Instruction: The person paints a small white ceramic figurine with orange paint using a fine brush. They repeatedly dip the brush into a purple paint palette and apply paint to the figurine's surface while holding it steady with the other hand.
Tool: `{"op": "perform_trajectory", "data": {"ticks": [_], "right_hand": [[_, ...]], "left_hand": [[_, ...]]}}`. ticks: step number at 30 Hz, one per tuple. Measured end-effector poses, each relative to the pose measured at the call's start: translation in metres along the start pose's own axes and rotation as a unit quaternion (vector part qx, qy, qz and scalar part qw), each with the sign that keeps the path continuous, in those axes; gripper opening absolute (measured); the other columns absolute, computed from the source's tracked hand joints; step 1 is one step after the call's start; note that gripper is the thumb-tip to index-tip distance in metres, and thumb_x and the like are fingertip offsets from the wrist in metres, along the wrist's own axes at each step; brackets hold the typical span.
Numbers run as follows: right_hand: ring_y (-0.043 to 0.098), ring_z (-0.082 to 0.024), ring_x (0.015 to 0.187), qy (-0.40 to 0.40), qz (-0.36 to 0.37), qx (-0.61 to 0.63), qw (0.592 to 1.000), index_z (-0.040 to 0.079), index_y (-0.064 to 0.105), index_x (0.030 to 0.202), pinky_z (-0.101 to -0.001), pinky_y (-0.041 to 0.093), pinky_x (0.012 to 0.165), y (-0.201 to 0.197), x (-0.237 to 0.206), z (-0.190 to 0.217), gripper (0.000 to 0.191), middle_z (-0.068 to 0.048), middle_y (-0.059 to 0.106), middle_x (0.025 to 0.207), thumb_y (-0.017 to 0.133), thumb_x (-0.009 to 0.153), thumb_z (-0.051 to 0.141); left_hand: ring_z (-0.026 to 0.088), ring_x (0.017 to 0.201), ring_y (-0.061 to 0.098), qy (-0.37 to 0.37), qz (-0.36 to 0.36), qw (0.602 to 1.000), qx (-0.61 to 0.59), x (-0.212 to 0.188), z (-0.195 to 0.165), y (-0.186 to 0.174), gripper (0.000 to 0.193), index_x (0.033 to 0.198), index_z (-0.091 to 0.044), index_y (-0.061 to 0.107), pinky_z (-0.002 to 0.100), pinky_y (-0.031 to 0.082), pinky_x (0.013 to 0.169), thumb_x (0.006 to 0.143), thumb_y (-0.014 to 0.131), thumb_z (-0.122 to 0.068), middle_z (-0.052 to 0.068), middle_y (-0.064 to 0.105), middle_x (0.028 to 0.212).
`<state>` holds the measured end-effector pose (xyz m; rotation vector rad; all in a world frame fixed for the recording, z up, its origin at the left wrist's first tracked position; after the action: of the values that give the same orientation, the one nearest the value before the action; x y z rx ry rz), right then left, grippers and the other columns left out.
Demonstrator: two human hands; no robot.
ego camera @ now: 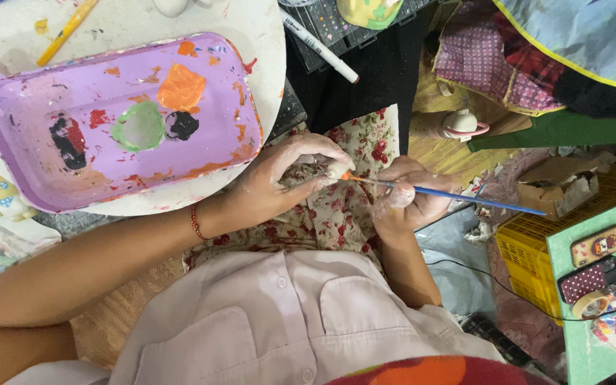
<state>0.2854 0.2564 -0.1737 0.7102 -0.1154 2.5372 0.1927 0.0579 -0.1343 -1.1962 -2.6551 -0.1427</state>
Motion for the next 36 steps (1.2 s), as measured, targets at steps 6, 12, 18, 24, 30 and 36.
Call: {"op": "perform_trajectory", "data": {"ticks": [6, 12, 18, 24, 30, 36], "right_hand": [[0.055, -0.018, 0.058, -0.041, -0.02, -0.023, 0.999, 0.009, 0.038, 0.109, -0.0266, 0.046, 0.05, -0.006, -0.004, -0.007, 0.038, -0.011, 0.057, 0.077, 0.061, 0.107, 0.039], [0.051, -0.018, 0.057, -0.179, -0.033, -0.018, 0.983, 0.006, 0.034, 0.103, -0.0336, 0.046, 0.051, -0.014, -0.01, -0.018, 0.033, -0.012, 0.05, 0.072, 0.055, 0.108, 0.032], [0.061, -0.028, 0.057, -0.209, 0.01, 0.002, 0.978, 0.01, 0.034, 0.089, -0.039, 0.05, 0.051, -0.012, -0.013, -0.023, 0.033, -0.015, 0.058, 0.072, 0.052, 0.109, 0.03], [0.058, -0.025, 0.059, -0.148, 0.03, -0.048, 0.987, 0.001, 0.038, 0.089, -0.0392, 0.046, 0.053, -0.007, -0.012, -0.017, 0.039, -0.02, 0.059, 0.073, 0.052, 0.109, 0.032], [0.055, -0.023, 0.057, -0.159, 0.014, -0.068, 0.985, 0.0, 0.036, 0.092, -0.0364, 0.046, 0.054, -0.003, -0.011, -0.016, 0.037, -0.019, 0.058, 0.074, 0.05, 0.111, 0.029], [0.055, -0.025, 0.055, -0.141, 0.047, -0.066, 0.987, 0.002, 0.041, 0.092, -0.0373, 0.044, 0.053, -0.003, -0.013, -0.017, 0.032, -0.025, 0.062, 0.076, 0.05, 0.109, 0.028]], "left_hand": [[0.02, 0.129, 0.064, -0.038, -0.011, 0.999, -0.038, -0.002, 0.005, 0.0, 0.035, 0.136, -0.003, 0.051, 0.034, 0.053, 0.114, 0.104, 0.065, 0.001, 0.011, 0.06, 0.137], [0.019, 0.131, 0.06, -0.042, -0.025, 0.999, -0.02, -0.002, 0.005, -0.002, 0.033, 0.135, -0.005, 0.052, 0.033, 0.049, 0.115, 0.106, 0.066, -0.002, 0.009, 0.059, 0.136], [0.019, 0.132, 0.059, -0.038, -0.029, 0.999, 0.001, -0.004, 0.005, -0.003, 0.035, 0.136, -0.005, 0.052, 0.034, 0.048, 0.116, 0.105, 0.067, -0.004, 0.009, 0.059, 0.136], [0.019, 0.131, 0.06, -0.038, -0.026, 0.999, -0.002, -0.005, 0.004, -0.004, 0.034, 0.136, -0.005, 0.052, 0.033, 0.048, 0.116, 0.105, 0.067, -0.003, 0.008, 0.06, 0.136], [0.018, 0.131, 0.06, -0.041, -0.02, 0.999, -0.018, -0.004, 0.004, -0.005, 0.035, 0.136, -0.005, 0.051, 0.033, 0.049, 0.115, 0.105, 0.066, -0.001, 0.008, 0.059, 0.137], [0.019, 0.133, 0.059, -0.037, -0.016, 0.999, -0.012, -0.004, 0.004, -0.006, 0.036, 0.136, -0.004, 0.051, 0.033, 0.048, 0.117, 0.104, 0.067, 0.0, 0.009, 0.059, 0.138]]}}
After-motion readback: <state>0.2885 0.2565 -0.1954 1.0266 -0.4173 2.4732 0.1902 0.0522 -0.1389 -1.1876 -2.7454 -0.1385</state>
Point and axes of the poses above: each hand's wrist, its own x-axis towards the middle knuckle, its own y-axis out of the palm, z = x × y, the point moved 4 cm from there along x, towards the middle knuckle
